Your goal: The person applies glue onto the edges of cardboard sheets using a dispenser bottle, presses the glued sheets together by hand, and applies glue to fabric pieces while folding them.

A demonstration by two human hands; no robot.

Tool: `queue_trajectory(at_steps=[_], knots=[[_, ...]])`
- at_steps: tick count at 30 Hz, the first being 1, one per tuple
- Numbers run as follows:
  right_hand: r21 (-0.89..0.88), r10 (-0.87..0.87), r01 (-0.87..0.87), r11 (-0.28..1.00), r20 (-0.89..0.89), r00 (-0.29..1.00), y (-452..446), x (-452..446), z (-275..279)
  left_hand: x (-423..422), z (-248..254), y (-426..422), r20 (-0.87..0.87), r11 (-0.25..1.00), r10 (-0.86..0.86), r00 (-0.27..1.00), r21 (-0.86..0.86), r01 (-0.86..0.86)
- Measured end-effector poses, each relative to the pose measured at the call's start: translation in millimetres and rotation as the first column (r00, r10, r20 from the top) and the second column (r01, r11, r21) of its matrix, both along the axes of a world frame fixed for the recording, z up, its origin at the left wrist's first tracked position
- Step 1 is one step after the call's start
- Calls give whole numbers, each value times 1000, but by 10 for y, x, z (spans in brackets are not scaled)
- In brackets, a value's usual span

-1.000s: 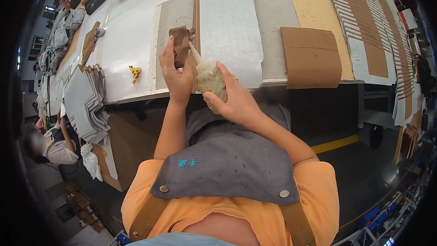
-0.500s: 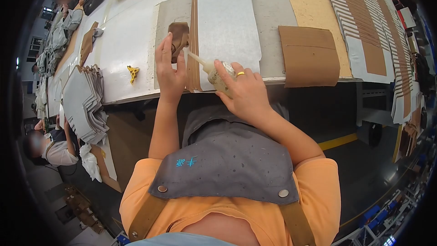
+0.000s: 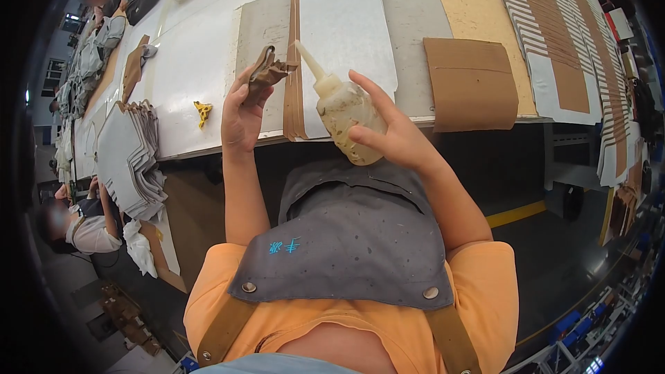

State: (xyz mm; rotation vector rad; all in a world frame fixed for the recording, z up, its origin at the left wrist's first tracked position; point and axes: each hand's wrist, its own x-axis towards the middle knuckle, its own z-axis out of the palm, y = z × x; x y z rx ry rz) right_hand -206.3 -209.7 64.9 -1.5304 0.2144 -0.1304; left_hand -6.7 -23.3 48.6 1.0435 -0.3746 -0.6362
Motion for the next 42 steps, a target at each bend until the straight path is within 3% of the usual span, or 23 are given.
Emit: queue_trajectory(at_steps=[6,9,11,13,16,20,23,26,42], knots=[[-222,20,-19,975,4,1000,-22,17,63,-8,36,12,-29,999,-12,1000,-39,11],[-170,-129,145,975,103,986,-126,-16,62,16,12,27,-39,999,-9,999,-35,8],[110,-396,381,918,203,896,-205,1,79,28,-2,39,-60,999,-2,998,-46,-1],[468,-530,393,792,206,822,-359,-37,111,27,-11,44,-93,998,3,996,-65,-9],[507,-604,427,749,259,754,-442,-81,177,24,-37,48,-140,998,14,990,-52,-22],[114,-252,236,965,156,955,-322,-129,48,42,-101,27,-148,998,-12,989,-62,2],[-165,-27,33,986,37,999,-141,-93,37,34,-90,6,-103,999,-9,995,-34,6],[-98,64,-69,993,-49,997,-36,-48,13,22,-51,4,-30,1000,6,1000,25,-5],[-26,78,-84,996,-188,979,-53,-36,27,-7,84,37,208,989,-32,978,146,2]])
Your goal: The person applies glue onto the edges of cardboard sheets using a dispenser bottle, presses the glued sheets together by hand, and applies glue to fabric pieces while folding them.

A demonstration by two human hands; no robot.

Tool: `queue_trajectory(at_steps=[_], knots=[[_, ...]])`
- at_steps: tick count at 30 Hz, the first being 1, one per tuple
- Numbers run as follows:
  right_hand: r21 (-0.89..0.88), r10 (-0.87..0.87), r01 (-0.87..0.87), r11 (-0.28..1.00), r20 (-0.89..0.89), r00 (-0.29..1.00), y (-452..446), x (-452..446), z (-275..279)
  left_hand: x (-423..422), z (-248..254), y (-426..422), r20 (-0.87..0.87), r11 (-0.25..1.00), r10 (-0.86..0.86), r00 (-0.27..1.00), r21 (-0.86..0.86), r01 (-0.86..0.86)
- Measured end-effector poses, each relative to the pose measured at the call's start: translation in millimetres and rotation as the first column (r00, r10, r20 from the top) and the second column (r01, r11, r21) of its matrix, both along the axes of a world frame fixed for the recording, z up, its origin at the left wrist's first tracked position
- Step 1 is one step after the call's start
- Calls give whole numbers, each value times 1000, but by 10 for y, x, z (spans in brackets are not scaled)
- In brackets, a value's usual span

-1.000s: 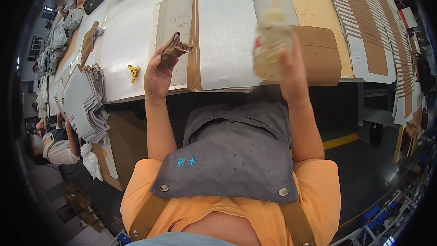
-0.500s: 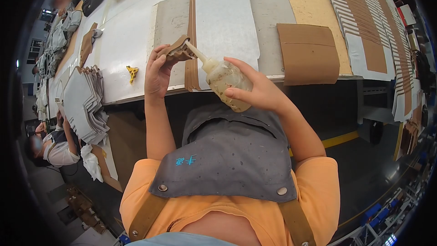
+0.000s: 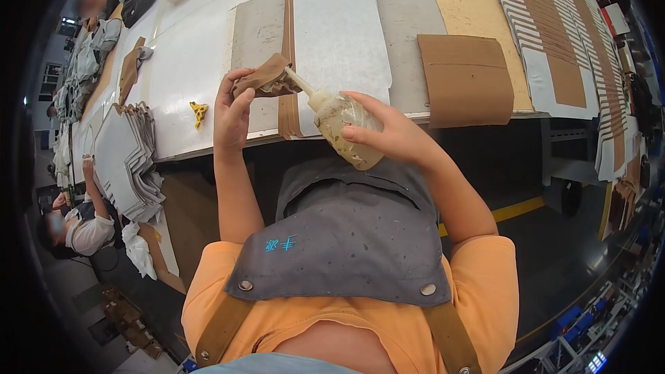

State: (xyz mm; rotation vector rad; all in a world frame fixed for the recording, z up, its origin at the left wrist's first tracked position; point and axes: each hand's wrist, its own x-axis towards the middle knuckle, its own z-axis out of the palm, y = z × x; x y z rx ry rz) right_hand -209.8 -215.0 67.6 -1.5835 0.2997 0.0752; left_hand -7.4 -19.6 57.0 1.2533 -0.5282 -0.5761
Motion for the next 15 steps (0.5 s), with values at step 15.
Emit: queue_trajectory(at_steps=[15], knots=[[137,28,-27,990,-5,1000,-50,-9,56,12,90,9,106,992,-126,986,26,124]])
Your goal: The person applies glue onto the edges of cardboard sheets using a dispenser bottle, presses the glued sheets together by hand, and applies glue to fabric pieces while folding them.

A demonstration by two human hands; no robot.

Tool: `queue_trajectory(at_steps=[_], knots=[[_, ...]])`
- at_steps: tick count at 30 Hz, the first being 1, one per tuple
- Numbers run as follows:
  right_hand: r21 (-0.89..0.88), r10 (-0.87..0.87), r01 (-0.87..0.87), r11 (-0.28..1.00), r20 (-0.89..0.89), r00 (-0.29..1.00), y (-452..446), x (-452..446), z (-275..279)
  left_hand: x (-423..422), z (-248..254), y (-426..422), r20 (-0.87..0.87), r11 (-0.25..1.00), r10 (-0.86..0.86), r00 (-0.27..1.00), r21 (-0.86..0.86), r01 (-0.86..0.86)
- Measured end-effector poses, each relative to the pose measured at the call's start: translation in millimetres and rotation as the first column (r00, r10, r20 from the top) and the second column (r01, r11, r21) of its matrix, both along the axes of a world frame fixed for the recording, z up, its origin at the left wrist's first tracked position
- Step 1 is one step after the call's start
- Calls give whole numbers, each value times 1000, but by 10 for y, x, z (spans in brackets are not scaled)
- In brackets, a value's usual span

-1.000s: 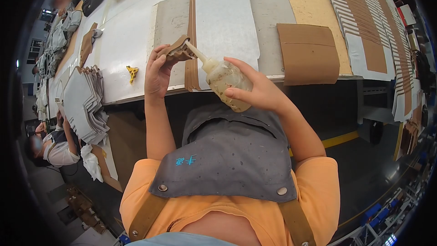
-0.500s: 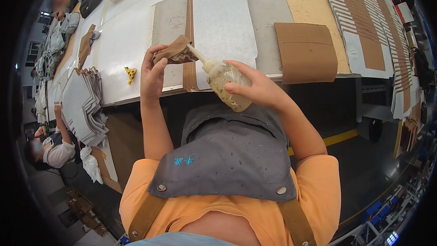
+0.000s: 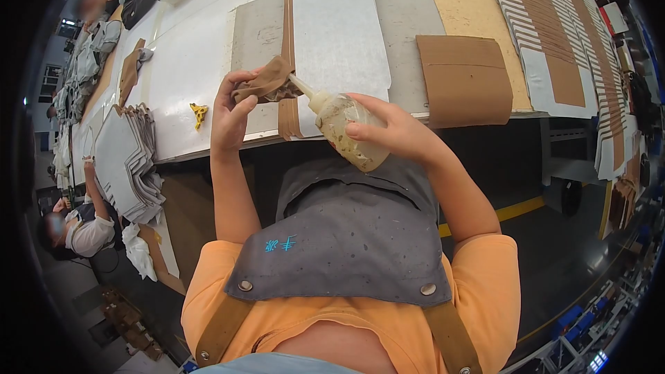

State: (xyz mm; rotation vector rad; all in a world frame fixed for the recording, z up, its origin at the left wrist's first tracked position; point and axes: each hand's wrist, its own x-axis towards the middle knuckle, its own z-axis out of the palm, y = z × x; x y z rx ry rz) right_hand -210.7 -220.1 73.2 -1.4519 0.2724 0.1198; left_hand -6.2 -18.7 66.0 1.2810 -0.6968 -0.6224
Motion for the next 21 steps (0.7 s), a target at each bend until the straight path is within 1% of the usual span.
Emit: queue_trajectory(at_steps=[2,4,8,9,10,12,13,14,15,17,20,21], knots=[[-158,11,-7,987,24,1000,-9,4,65,7,-16,2,11,999,-46,999,18,46],[-319,25,-8,948,49,998,-19,7,131,33,-76,10,26,995,-92,995,36,91],[-605,40,21,796,86,995,-15,-4,219,-16,-50,-28,-199,997,-77,977,-19,75],[-665,41,31,746,94,995,-9,0,248,-36,-1,-59,-252,998,-67,966,-26,62],[-687,38,25,726,76,996,0,8,301,-49,31,-87,-303,998,-56,951,-33,48],[-730,31,8,684,41,999,26,22,400,-50,23,-121,-338,993,-85,937,45,106],[-774,48,44,632,96,994,26,25,401,-49,11,-142,-356,987,-98,929,83,136],[-812,67,84,578,150,986,27,27,395,-55,-1,-168,-303,984,-68,950,134,113],[-843,88,126,523,200,976,28,26,391,-42,-3,-176,-259,983,-92,961,133,130],[-900,121,182,397,248,961,32,18,409,-16,-2,-185,-172,977,-142,975,134,166],[-946,162,225,235,266,950,48,-2,460,31,58,-185,92,978,-159,983,148,144],[-955,174,231,186,264,949,51,-6,478,27,94,-193,134,980,-163,977,141,144]])
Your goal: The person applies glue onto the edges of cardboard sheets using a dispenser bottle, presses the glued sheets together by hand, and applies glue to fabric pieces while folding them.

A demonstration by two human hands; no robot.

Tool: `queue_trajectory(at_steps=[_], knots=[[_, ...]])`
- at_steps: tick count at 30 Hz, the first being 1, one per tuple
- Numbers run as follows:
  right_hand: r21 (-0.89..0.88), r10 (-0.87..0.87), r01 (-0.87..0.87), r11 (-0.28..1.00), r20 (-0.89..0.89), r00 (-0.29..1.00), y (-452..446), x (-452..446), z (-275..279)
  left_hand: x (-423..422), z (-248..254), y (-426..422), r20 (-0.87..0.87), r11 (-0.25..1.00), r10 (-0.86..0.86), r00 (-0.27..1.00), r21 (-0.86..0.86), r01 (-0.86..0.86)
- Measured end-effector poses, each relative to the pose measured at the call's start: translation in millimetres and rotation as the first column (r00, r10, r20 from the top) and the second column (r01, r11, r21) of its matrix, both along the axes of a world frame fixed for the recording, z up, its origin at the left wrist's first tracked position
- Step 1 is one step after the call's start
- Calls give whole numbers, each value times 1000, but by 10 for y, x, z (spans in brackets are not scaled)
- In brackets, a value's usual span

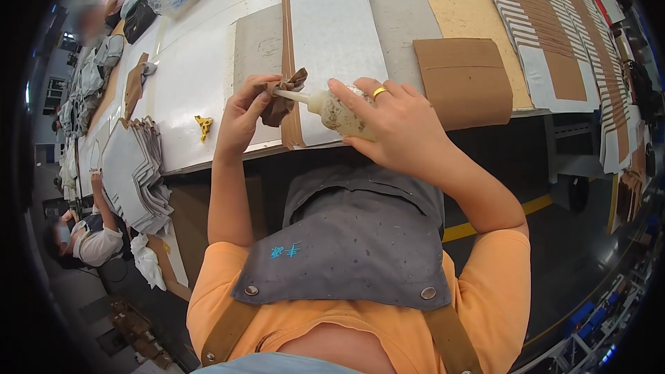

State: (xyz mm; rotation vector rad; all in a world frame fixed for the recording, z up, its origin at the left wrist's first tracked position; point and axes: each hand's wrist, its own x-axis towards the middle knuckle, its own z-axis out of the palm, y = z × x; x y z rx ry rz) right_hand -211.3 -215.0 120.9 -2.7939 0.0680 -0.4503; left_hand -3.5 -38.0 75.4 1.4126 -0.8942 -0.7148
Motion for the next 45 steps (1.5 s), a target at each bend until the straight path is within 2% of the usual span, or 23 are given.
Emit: queue_trajectory(at_steps=[2,5,8,12,14,17,21,23,24,26,30,33,36,39,41,42,43,45], knots=[[-40,-5,4,999,-8,1000,0,-1,26,-31,90,-5,80,1000,-9,997,-27,11],[-52,3,-3,999,1,1000,-11,1,37,-71,200,2,88,1000,8,996,15,-9],[39,27,-27,999,4,1000,-50,8,32,-12,100,9,377,999,36,925,-40,-23],[256,63,-48,966,-47,997,-71,16,27,-25,104,7,270,995,77,960,-78,-57],[446,107,-19,895,-172,979,-130,24,53,-25,85,10,185,993,106,977,-77,-93],[677,212,30,735,-272,939,-233,56,34,6,1,12,178,990,132,975,-79,-120],[818,270,74,571,-272,923,-340,76,-117,-13,39,-8,303,989,129,944,-109,-100],[829,270,61,557,-250,930,-358,86,-137,-38,110,-23,369,992,100,924,-108,-64],[834,270,55,549,-239,933,-364,90,-144,-61,156,-30,324,996,70,944,-83,-45],[785,263,47,617,-263,928,-382,104,-91,-101,243,-41,231,999,11,973,-36,-2],[598,206,-52,800,-191,960,-370,90,-72,-70,277,-41,374,996,-77,924,76,52],[323,85,-30,946,-158,984,-257,54,27,-41,275,-37,500,990,-112,859,131,52],[235,86,-66,970,-73,994,-277,38,-21,-24,257,-29,633,983,-161,757,170,67],[391,117,-31,920,-197,973,-363,28,7,-75,283,-45,697,978,-197,689,186,91],[550,177,-55,833,-173,969,-450,47,-48,-88,316,-60,724,978,-203,659,186,97],[623,204,-64,780,-156,966,-482,57,-68,-80,340,-79,752,975,-219,622,192,111],[722,220,33,691,-253,942,-495,67,8,-64,368,-105,778,972,-234,584,198,126],[855,285,81,512,-258,923,-542,78,-32,-48,416,-126,827,967,-254,502,197,164]])
